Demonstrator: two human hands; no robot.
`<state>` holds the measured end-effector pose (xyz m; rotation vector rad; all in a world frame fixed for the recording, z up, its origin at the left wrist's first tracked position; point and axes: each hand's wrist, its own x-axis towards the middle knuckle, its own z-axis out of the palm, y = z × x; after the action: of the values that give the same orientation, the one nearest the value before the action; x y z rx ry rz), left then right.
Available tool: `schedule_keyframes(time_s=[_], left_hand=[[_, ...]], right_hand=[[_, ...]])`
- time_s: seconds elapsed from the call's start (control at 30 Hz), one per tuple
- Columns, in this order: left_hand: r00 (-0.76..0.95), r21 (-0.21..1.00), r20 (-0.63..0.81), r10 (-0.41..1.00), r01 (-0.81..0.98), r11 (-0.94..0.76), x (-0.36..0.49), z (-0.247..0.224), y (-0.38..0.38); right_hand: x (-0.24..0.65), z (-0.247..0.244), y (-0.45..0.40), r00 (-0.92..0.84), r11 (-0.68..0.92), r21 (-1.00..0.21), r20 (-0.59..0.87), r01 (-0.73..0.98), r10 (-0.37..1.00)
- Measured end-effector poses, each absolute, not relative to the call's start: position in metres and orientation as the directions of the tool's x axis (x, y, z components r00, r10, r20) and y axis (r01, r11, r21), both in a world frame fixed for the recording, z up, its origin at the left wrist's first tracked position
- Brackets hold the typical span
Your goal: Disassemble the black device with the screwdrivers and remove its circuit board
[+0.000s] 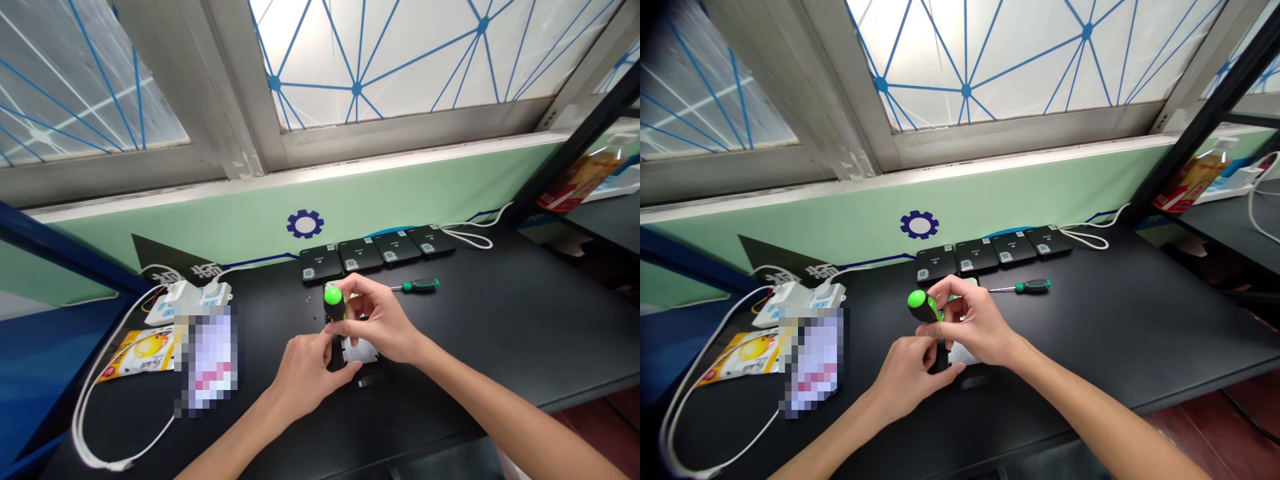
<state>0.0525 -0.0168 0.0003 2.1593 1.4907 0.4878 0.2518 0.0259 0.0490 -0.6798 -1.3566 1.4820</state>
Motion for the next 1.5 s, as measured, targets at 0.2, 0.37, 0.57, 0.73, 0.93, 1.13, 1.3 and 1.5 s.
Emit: schedule_keyframes(time_s=[0.2,0.37,0.57,0.73,0.93,1.13,1.3,1.5], left_hand=[[0.33,0.541,-0.007,0.944,0.795,-0.274,0.055,0.002,-0.017],[0.319,0.539,-0.045,0.947,0.806,-0.246,0.055,0.001,-0.015],[0.318,0.538,-0.052,0.947,0.808,-0.241,0.055,0.001,-0.016],[0.329,0.543,-0.038,0.944,0.8,-0.257,0.056,0.002,-0.017],[0.33,0.54,-0.047,0.943,0.803,-0.253,0.055,0.003,-0.016],[0.323,0.54,-0.062,0.944,0.806,-0.24,0.055,0.003,-0.016],[0.325,0.547,-0.065,0.944,0.802,-0.239,0.055,0.003,-0.016],[0.317,0.556,-0.07,0.946,0.799,-0.227,0.056,0.003,-0.016]], right_hand=[[0.249,0.046,0.023,-0.377,0.096,-0.961,0.193,-0.26,0.906],[0.249,0.043,0.025,-0.349,0.13,-0.962,0.21,-0.239,0.913],[0.249,0.042,0.027,-0.324,0.175,-0.955,0.248,-0.239,0.913],[0.248,0.041,0.024,-0.278,0.219,-0.951,0.275,-0.216,0.92],[0.25,0.041,0.024,-0.311,0.189,-0.965,0.239,-0.184,0.92],[0.252,0.044,0.023,-0.352,0.169,-0.977,0.205,-0.132,0.913],[0.252,0.047,0.023,-0.368,0.099,-0.98,0.157,-0.172,0.916],[0.255,0.053,0.025,-0.457,0.07,-0.976,0.16,-0.207,0.875]])
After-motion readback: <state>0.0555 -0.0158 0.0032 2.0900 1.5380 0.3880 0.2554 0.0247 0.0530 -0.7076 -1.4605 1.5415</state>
